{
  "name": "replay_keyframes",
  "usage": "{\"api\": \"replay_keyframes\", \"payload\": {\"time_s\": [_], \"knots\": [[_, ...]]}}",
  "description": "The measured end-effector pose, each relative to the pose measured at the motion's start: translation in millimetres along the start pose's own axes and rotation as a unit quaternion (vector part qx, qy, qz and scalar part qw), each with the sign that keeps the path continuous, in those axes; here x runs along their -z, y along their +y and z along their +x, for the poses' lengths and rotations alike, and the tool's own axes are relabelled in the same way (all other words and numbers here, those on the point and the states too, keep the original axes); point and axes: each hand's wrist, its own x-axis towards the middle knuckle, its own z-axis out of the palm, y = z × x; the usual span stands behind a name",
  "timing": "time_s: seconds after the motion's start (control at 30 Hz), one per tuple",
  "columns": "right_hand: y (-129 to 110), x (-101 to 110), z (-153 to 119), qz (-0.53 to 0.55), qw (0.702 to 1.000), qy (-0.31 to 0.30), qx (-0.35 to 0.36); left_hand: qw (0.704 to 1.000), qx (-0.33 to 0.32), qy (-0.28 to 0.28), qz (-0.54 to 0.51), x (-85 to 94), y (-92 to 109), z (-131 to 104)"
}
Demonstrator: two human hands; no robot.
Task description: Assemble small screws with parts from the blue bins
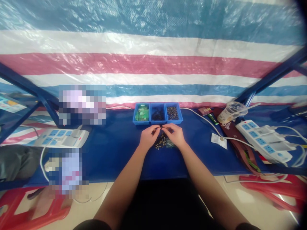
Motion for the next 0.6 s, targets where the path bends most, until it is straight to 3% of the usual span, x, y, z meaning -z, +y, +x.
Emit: {"api": "replay_keyframes", "payload": {"time_s": [0.23, 0.37, 0.6], "knots": [[-0.6, -2.7, 0.9, 0.047, 0.998, -0.002, -0.037, 1.000, -0.007, 0.013, 0.001, -0.7, -0.8, -0.6], [4.6, -4.4, 1.5, 0.088, 0.994, -0.002, -0.072, 0.999, 0.000, 0.050, 0.019, -0.6, -0.1, 4.8], [-3.1, 3.7, 6.4, 0.114, 0.986, 0.076, -0.098, 0.985, -0.013, 0.118, 0.125, -6.1, -3.0, 22.8]]}}
